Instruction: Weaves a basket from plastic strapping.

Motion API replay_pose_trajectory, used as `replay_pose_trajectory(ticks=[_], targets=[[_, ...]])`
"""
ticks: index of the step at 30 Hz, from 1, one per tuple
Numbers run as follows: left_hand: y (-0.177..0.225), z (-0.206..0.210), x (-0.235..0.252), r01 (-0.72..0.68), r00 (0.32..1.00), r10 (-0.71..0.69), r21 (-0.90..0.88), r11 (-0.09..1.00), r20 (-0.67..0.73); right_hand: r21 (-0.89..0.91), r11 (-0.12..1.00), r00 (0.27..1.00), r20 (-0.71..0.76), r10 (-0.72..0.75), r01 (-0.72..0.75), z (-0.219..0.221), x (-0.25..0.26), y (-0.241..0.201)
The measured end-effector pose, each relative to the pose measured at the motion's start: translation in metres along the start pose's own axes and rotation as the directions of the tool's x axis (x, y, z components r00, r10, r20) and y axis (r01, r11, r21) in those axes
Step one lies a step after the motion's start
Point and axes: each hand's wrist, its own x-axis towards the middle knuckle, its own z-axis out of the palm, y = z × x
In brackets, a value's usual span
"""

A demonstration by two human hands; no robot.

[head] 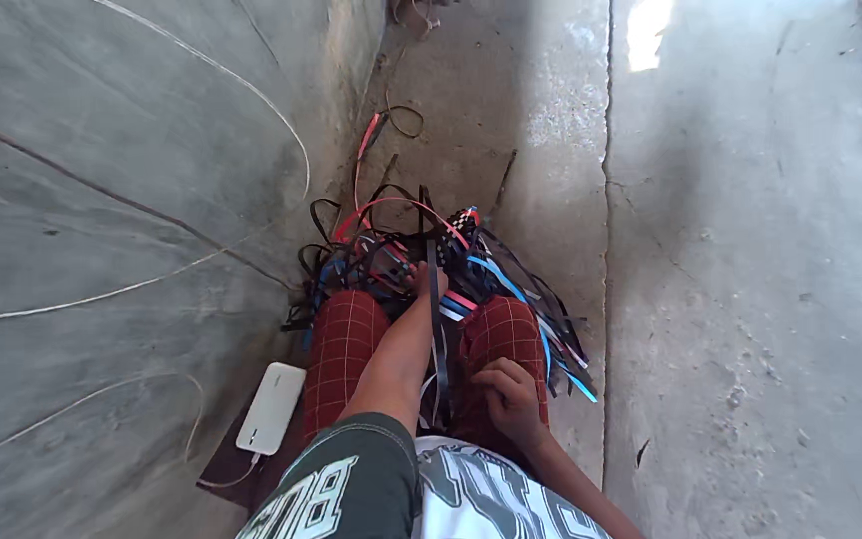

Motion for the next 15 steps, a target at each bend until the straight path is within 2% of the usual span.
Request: replay_pose_trajectory(ticks=[6,12,15], targets=[[0.013,-0.010,-0.004,-0.069,0.996,0.065,-0.066,0.995,-0.058,-0.030,1.000,1.000,0.007,-0.003,0.003,0.002,0.003,-0.001],[0.000,-0.017,-0.007,-0.100,0.994,0.099,0.021,0.995,0.049,-0.034,0.999,1.000,0.004,-0.007,0.007,0.002,0.005,-0.001],[0.001,-0.028,-0.009,-0.161,0.986,0.160,-0.034,0.986,-0.036,-0.042,0.999,1.000,-0.006,-0.018,0.018,0.004,0.005,0.001]])
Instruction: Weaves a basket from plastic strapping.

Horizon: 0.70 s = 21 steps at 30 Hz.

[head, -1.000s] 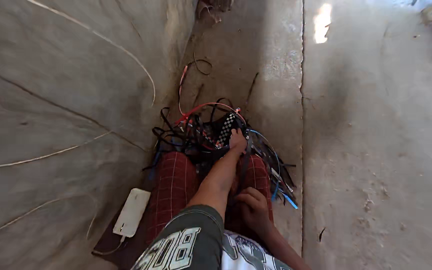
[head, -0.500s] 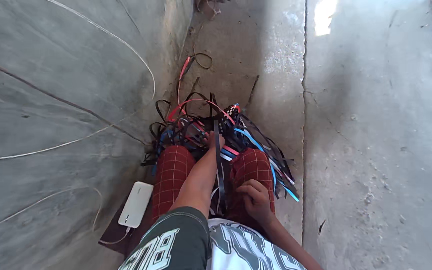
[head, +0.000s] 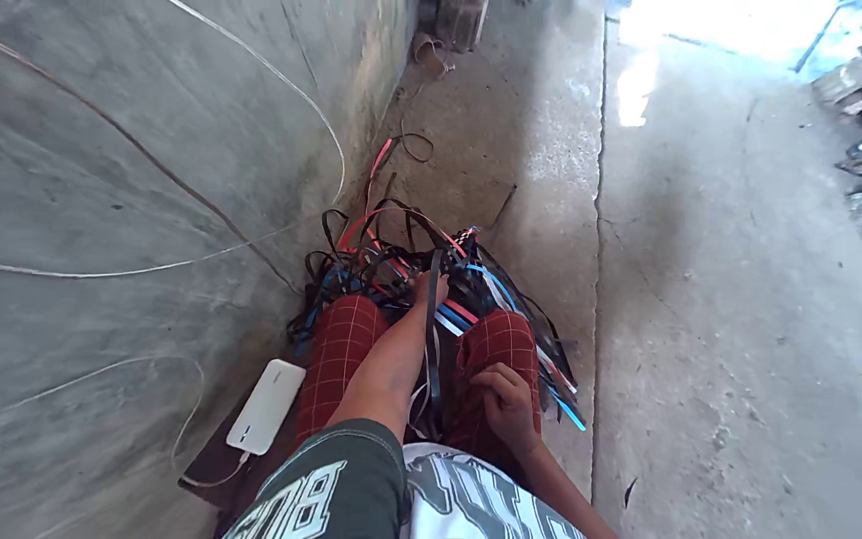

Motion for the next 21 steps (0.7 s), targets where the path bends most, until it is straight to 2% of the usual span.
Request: replay_pose_trajectory(ticks=[2,4,7,12,15,18,21], targets=[[0.010,-0.017,-0.004,-0.064,0.997,0.064,0.002,0.998,-0.051,-0.012,1.000,1.000,-0.005,-0.007,0.007,0.000,-0.001,0.001],[0.024,-0.037,-0.010,-0.128,0.987,0.135,0.081,0.988,-0.084,-0.023,1.000,1.000,-0.012,-0.012,0.012,0.000,-0.001,-0.001],[0.051,-0.073,-0.026,-0.221,0.970,0.234,0.167,0.961,-0.060,-0.040,0.999,0.999,-0.019,-0.029,0.028,-0.003,0.000,-0.005],[0.083,-0.116,-0.062,-0.397,0.907,0.416,0.192,0.898,-0.071,-0.070,0.998,0.999,-0.049,-0.008,0.005,-0.003,-0.002,-0.011],[0.103,-0.131,-0.087,-0.536,0.816,0.565,0.205,0.819,-0.124,-0.112,0.994,0.994,-0.112,0.003,-0.016,0.001,-0.004,-0.012],[0.123,-0.153,-0.126,-0.693,0.684,0.714,0.174,0.700,-0.149,-0.148,0.989,0.994,-0.113,-0.010,-0.007,0.006,-0.005,-0.011],[0.127,-0.176,-0.174,-0.800,0.566,0.817,0.165,0.576,-0.109,-0.068,0.997,0.997,-0.074,-0.031,0.026,-0.012,-0.001,-0.044]])
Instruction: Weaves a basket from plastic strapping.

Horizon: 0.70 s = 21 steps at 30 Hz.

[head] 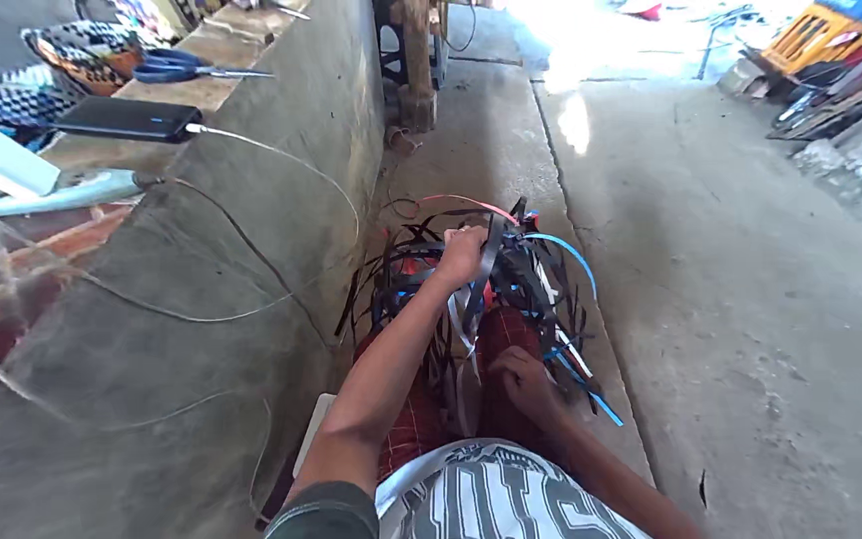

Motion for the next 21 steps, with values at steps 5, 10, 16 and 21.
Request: replay_pose_trajectory(ticks=[5,10,16,21], targets=[[-0.014,-0.014,-0.058,-0.184,0.983,0.184,-0.146,0.972,-0.011,0.104,0.974,0.970,-0.159,-0.183,0.200,-0.103,0.046,-0.064],[-0.045,0.003,-0.109,-0.224,0.975,0.219,-0.234,0.946,-0.045,-0.148,0.985,0.987,0.115,0.111,-0.093,-0.134,0.113,-0.005],[-0.052,-0.008,-0.153,-0.145,0.989,0.136,-0.254,0.956,-0.055,0.034,0.993,0.856,0.503,-0.118,0.117,-0.042,0.150,0.042],[-0.088,-0.002,-0.178,0.001,1.000,0.000,-0.266,0.964,0.003,-0.043,0.998,0.756,0.654,-0.005,0.043,0.004,0.154,0.047]])
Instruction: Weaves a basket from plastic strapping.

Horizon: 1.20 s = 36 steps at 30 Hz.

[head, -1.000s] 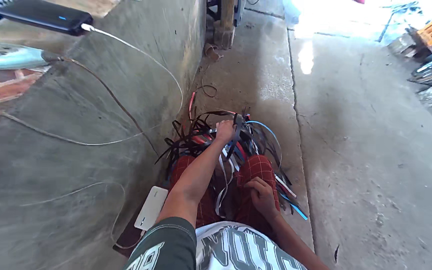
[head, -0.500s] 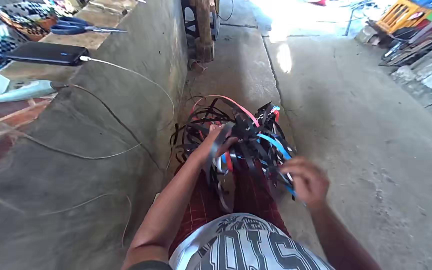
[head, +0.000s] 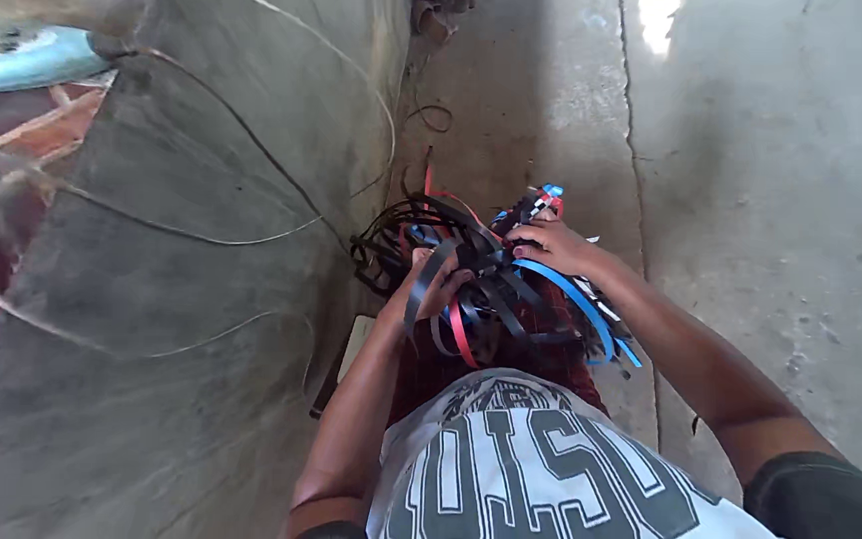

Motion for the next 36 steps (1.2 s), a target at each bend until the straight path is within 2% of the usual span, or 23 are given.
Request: replay_pose_trajectory(ticks=[4,7,11,14,15,18,19,21,24,26,28,29,33,35,36], targets=[[-0.007,0.000,-0.006,0.154,0.986,-0.158,0.069,0.986,0.049,-0.008,0.993,0.992,0.040,0.119,-0.119,0.017,-0.006,-0.004],[0.004,0.007,-0.010,0.288,0.950,-0.296,0.096,0.953,0.094,-0.015,0.981,0.979,0.061,0.193,-0.192,0.026,-0.016,-0.010],[0.000,0.023,-0.011,0.379,0.916,-0.388,0.093,0.921,0.103,-0.017,0.984,0.983,0.035,0.179,-0.179,0.034,-0.021,0.002],[-0.005,0.046,-0.016,0.396,0.916,-0.397,0.029,0.918,0.064,-0.039,0.993,0.993,-0.042,0.111,-0.113,0.043,-0.033,0.020],[-0.004,0.050,-0.017,0.400,0.916,-0.399,-0.005,0.917,0.049,-0.033,0.991,0.989,-0.076,0.128,-0.131,0.045,-0.037,0.020],[0.000,0.056,-0.016,0.383,0.923,-0.385,-0.115,0.916,0.007,0.058,0.943,0.915,-0.232,0.331,-0.327,0.032,-0.038,-0.012],[0.004,0.056,-0.015,0.370,0.927,-0.376,-0.142,0.918,-0.013,0.090,0.934,0.882,-0.307,0.357,-0.346,0.027,-0.037,-0.027],[0.008,0.057,-0.012,0.323,0.940,-0.336,-0.179,0.929,-0.050,0.145,0.951,0.886,-0.347,0.309,-0.275,0.021,-0.033,-0.054],[0.021,0.057,-0.010,0.238,0.966,-0.246,-0.107,0.965,-0.075,0.274,0.941,0.963,-0.123,0.238,-0.198,0.025,-0.028,-0.088],[0.031,0.052,-0.011,0.190,0.981,-0.191,-0.022,0.981,-0.032,0.366,0.928,0.967,-0.199,0.160,-0.078,0.045,-0.033,-0.097],[0.029,0.045,-0.015,0.114,0.994,-0.114,0.039,0.993,-0.001,0.408,0.910,0.920,-0.378,0.104,0.065,0.065,-0.046,-0.101],[0.027,0.040,-0.018,0.102,0.994,-0.103,0.052,0.993,0.026,0.414,0.905,0.906,-0.414,0.087,0.102,0.073,-0.055,-0.103],[0.021,0.029,-0.023,0.167,0.978,-0.166,-0.004,0.986,0.123,0.312,0.936,0.935,-0.352,-0.044,0.162,0.117,-0.090,-0.090],[0.018,0.033,-0.022,0.188,0.976,-0.183,-0.033,0.982,0.115,0.256,0.944,0.933,-0.342,-0.111,0.206,0.131,-0.092,-0.081],[0.016,0.035,-0.021,0.175,0.981,-0.170,-0.045,0.984,0.088,0.288,0.934,0.933,-0.343,-0.107,0.213,0.128,-0.092,-0.082]])
